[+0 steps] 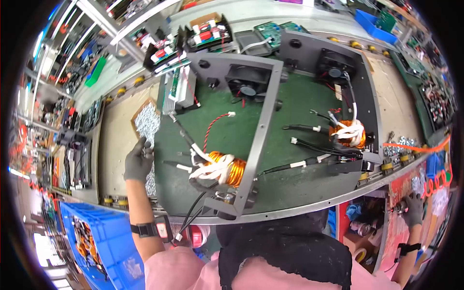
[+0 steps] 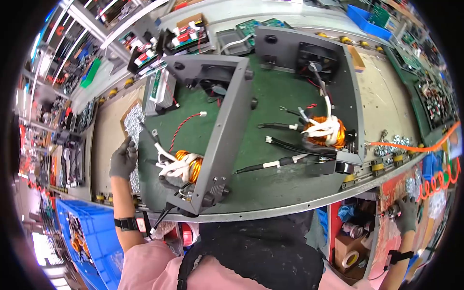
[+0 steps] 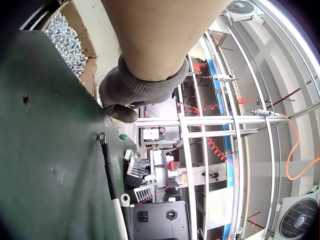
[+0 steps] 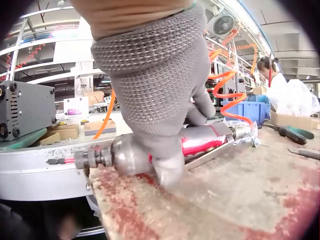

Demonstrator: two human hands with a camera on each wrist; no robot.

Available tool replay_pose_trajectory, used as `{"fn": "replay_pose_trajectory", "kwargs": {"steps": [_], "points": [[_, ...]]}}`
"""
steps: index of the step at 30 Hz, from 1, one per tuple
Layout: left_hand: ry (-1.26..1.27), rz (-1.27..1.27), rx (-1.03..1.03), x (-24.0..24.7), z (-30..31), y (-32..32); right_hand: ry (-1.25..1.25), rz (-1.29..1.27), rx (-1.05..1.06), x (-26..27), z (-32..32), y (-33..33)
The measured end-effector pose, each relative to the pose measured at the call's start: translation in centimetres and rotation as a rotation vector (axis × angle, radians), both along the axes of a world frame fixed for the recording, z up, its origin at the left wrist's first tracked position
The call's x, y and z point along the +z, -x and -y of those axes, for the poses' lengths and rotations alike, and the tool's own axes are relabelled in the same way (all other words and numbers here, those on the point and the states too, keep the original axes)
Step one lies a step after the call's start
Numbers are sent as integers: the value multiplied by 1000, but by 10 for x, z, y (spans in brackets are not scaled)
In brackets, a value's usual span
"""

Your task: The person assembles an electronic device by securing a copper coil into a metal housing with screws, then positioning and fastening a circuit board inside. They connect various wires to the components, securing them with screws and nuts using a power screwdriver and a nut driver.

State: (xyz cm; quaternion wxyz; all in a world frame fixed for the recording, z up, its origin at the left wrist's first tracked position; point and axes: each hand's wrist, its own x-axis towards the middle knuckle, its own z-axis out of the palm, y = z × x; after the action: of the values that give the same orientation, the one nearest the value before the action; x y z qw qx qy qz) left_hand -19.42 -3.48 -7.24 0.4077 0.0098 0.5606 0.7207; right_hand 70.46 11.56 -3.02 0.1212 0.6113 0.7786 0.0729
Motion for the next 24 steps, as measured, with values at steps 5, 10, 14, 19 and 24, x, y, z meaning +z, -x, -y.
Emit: {"fn": "replay_pose_trajectory", "kwargs": {"steps": [5,10,14,19,24], "points": [[-16,-183,-61,52,8,-42,-66,-195,323,16,-3,72],[248,-947,-407,154,-2,-158,177,-707,337,34,24,221],[29,-1357,-650,152,-10,-225,334,-937,513,32,23,311],[58,-1957,-645,130,-22,-246,350,-875,423,14,19,373],[-70,-2017,-588,127,-25,-232,345,-726,350,16,15,381]]}}
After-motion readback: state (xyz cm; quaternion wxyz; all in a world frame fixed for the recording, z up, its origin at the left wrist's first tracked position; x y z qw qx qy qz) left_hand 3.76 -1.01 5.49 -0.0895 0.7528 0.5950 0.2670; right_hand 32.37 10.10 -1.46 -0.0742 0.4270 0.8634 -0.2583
